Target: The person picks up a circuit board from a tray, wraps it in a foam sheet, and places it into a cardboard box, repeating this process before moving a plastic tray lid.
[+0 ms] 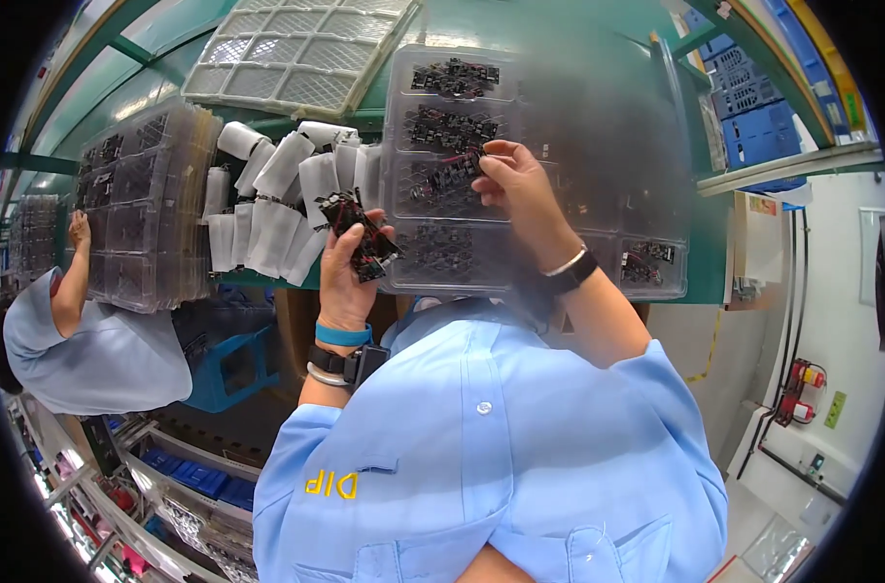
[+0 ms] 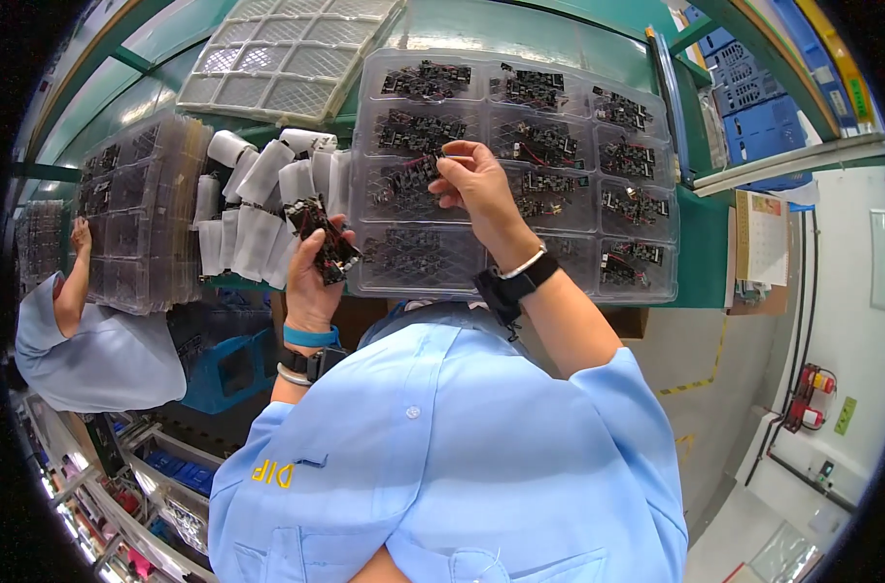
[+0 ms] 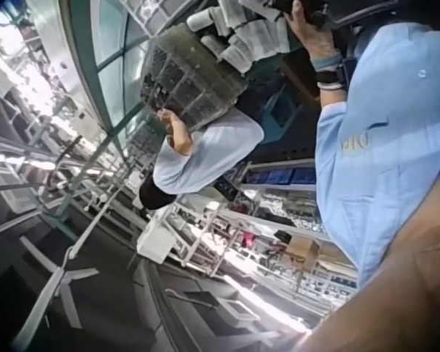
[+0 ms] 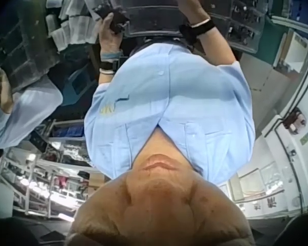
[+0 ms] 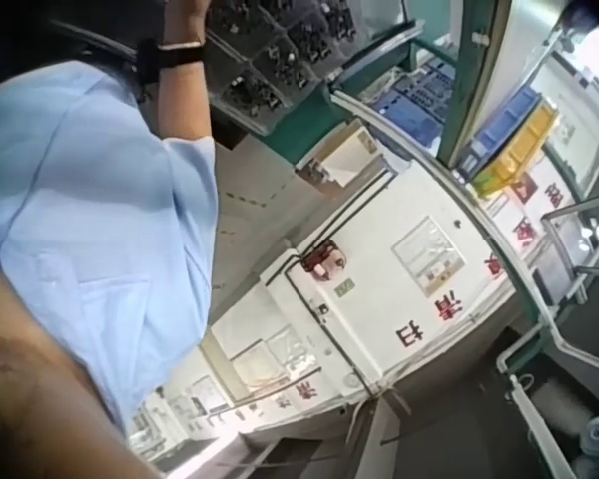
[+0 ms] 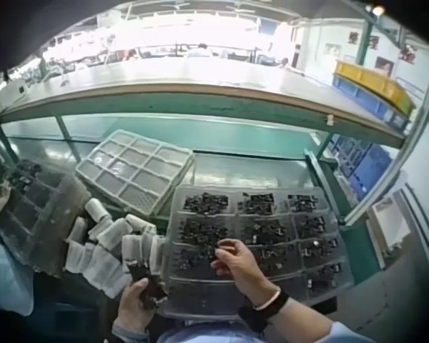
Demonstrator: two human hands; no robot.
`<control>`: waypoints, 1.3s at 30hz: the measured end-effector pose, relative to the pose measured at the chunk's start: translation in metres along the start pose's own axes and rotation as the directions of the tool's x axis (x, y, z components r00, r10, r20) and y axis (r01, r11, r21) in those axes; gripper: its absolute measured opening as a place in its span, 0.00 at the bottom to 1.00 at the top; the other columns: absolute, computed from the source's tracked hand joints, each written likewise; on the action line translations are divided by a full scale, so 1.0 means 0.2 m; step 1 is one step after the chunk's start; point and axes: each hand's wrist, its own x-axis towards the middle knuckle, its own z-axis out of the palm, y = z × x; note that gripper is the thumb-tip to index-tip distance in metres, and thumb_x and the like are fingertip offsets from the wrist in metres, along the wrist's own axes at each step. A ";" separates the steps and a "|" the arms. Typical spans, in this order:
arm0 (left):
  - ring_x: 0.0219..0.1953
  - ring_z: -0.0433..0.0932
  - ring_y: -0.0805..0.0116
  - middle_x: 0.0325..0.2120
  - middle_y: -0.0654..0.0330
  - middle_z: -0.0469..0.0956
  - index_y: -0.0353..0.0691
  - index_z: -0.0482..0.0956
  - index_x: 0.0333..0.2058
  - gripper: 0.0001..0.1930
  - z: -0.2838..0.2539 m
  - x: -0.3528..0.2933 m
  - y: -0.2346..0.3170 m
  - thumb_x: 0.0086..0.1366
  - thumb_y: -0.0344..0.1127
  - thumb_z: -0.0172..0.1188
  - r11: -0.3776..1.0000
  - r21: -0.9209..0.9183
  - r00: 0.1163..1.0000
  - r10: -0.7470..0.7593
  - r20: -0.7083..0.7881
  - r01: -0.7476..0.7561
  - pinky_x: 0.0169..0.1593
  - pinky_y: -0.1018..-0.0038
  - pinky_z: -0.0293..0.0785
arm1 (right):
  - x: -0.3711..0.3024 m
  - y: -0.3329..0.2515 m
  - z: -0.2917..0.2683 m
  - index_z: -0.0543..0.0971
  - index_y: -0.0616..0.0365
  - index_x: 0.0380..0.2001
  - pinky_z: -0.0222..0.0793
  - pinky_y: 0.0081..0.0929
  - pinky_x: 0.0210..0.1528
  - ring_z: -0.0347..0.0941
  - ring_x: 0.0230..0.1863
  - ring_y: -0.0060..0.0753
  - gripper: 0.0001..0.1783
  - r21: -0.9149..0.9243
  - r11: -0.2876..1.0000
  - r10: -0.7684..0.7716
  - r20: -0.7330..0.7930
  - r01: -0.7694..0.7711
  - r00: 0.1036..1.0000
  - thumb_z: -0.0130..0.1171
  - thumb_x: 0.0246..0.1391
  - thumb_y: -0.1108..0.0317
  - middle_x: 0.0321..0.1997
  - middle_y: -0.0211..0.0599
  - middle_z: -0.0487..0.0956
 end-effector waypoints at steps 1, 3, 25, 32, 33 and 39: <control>0.41 0.81 0.61 0.43 0.53 0.79 0.38 0.72 0.50 0.17 0.01 -0.01 -0.01 0.63 0.30 0.59 1.000 -0.008 1.000 -0.025 0.008 0.025 0.46 0.68 0.80 | 0.03 0.02 0.02 0.70 0.57 0.53 0.72 0.17 0.30 0.77 0.33 0.23 0.20 0.000 1.000 -0.011 -0.028 0.011 1.000 0.57 0.59 0.66 0.42 0.33 0.75; 0.42 0.80 0.60 0.44 0.52 0.78 0.37 0.72 0.51 0.17 0.02 -0.04 -0.04 0.64 0.31 0.59 1.000 0.005 0.999 -0.029 0.019 0.029 0.45 0.68 0.80 | 0.07 0.08 0.04 0.70 0.56 0.53 0.72 0.16 0.30 0.78 0.34 0.22 0.19 -0.002 1.000 -0.030 -0.085 0.030 0.996 0.57 0.59 0.67 0.42 0.34 0.76; 0.42 0.80 0.59 0.46 0.48 0.76 0.37 0.68 0.55 0.21 0.07 -0.04 -0.13 0.64 0.31 0.59 0.989 0.088 0.989 -0.123 0.082 0.116 0.43 0.66 0.82 | 0.05 -0.12 -0.56 0.80 0.52 0.39 0.72 0.38 0.44 0.76 0.42 0.48 0.10 -0.946 0.237 -0.498 0.078 0.222 0.864 0.57 0.57 0.62 0.41 0.41 0.77; 0.41 0.80 0.59 0.44 0.50 0.77 0.38 0.71 0.52 0.17 0.11 -0.07 -0.18 0.64 0.30 0.59 0.990 0.066 0.990 -0.126 0.060 0.122 0.44 0.67 0.81 | 0.16 -0.16 -0.73 0.79 0.49 0.36 0.72 0.40 0.48 0.75 0.45 0.44 0.09 -0.979 0.019 -0.361 0.183 0.203 0.915 0.63 0.51 0.63 0.38 0.36 0.77; 0.41 0.81 0.59 0.43 0.51 0.78 0.39 0.72 0.50 0.16 0.12 -0.07 -0.18 0.64 0.30 0.59 0.990 0.063 0.990 -0.128 0.056 0.125 0.45 0.67 0.80 | 0.17 -0.17 -0.74 0.79 0.50 0.35 0.71 0.40 0.48 0.75 0.45 0.43 0.09 -0.975 0.010 -0.355 0.203 0.221 0.913 0.63 0.50 0.62 0.38 0.35 0.76; 0.40 0.80 0.58 0.44 0.50 0.78 0.39 0.71 0.52 0.17 0.13 -0.08 -0.23 0.64 0.30 0.58 0.991 0.070 0.992 -0.115 0.041 0.112 0.44 0.66 0.81 | 0.15 -0.21 -0.74 0.77 0.51 0.32 0.70 0.41 0.44 0.74 0.42 0.41 0.10 -0.949 -0.094 -0.475 0.309 0.302 0.824 0.64 0.49 0.61 0.36 0.33 0.76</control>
